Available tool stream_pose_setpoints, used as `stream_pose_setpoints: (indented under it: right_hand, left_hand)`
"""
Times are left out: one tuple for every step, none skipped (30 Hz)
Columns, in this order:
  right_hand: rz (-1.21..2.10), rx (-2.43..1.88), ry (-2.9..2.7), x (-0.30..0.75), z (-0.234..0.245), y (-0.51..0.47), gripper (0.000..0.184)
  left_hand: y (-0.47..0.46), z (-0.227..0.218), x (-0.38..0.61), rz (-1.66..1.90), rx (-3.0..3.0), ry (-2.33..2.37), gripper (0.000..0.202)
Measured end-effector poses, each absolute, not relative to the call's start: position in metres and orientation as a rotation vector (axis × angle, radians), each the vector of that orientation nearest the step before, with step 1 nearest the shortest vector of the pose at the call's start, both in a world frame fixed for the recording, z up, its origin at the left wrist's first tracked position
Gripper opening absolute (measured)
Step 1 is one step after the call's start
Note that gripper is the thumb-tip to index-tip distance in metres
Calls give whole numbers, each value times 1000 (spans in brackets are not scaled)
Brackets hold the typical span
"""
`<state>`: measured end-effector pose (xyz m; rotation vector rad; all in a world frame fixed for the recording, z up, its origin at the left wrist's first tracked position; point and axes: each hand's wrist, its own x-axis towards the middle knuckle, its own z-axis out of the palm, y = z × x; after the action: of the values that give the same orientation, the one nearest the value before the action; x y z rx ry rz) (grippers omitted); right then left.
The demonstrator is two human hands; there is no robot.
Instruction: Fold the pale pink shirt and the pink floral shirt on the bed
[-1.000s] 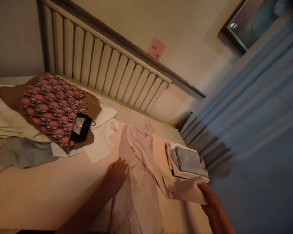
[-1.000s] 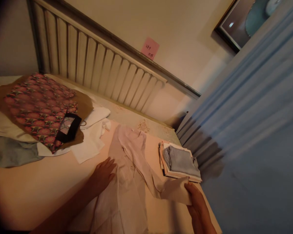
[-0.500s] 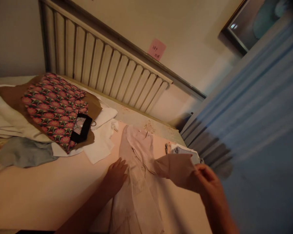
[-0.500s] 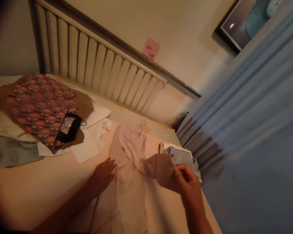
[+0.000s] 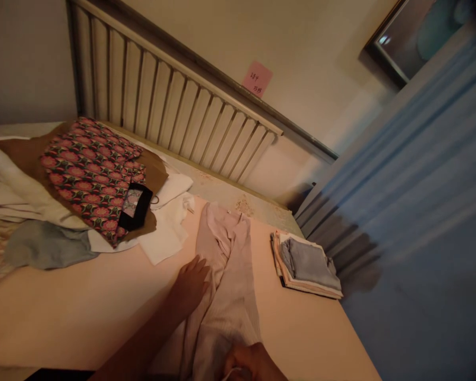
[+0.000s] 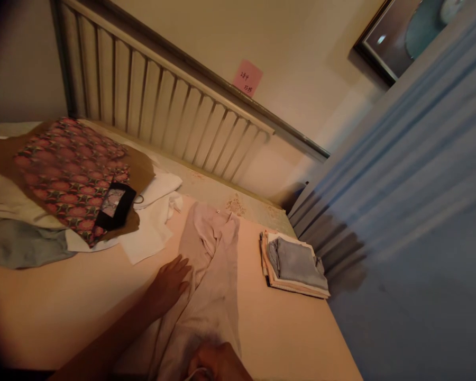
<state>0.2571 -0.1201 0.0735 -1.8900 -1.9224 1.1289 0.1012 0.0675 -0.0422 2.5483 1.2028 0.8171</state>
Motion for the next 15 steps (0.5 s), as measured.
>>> stream_pose_setpoints:
  right_hand:
    - [1118, -1898, -1918, 260, 78, -121, 13]
    - [1099, -1901, -1904, 262, 84, -122, 12]
    - [1079, -1899, -1882, 265, 89, -123, 12]
    - [1071, -1891, -1860, 266, 94, -124, 14]
    - [1081, -1880, -1845, 268, 97, -124, 15]
    - [1105, -1871, -1837, 268, 99, -125, 16]
    - [1142, -1867, -1837, 268, 101, -125, 17]
    - [1180, -1873, -1836, 267, 101, -125, 17]
    - [1209, -1887, -1833, 266, 101, -125, 17]
    - [1217, -1907, -1829, 265, 101, -125, 17]
    - [1203, -1926, -1831, 264, 101, -124, 16]
    - [1169, -1939, -1842, 264, 102, -123, 15]
    - [1124, -1941, -1861, 264, 105, -121, 14]
    - [1083, -1924, -1889, 265, 108, -119, 14]
    - [1055, -1884, -1921, 266, 112, -114, 14]
  left_hand:
    - [68, -44, 101, 829, 2548, 1200, 39]
    - [68, -45, 101, 837, 2549, 1196, 39]
    - [69, -46, 102, 840, 2551, 1189, 39]
    - [69, -47, 102, 836, 2551, 1184, 39]
    - [69, -48, 102, 829, 2552, 1182, 39]
    - [70, -48, 102, 821, 2552, 1182, 39]
    - [70, -48, 102, 814, 2550, 1183, 39]
    - [70, -47, 102, 810, 2547, 1187, 39]
    - [69, -46, 102, 806, 2542, 1191, 39]
    - [69, -45, 102, 803, 2536, 1193, 39]
    - [69, -45, 102, 800, 2532, 1192, 39]
    - [69, -44, 102, 797, 2528, 1189, 39]
    - [69, -44, 102, 795, 2526, 1187, 39]
    - [69, -44, 101, 794, 2528, 1181, 39]
    - [69, -44, 101, 797, 2529, 1178, 39]
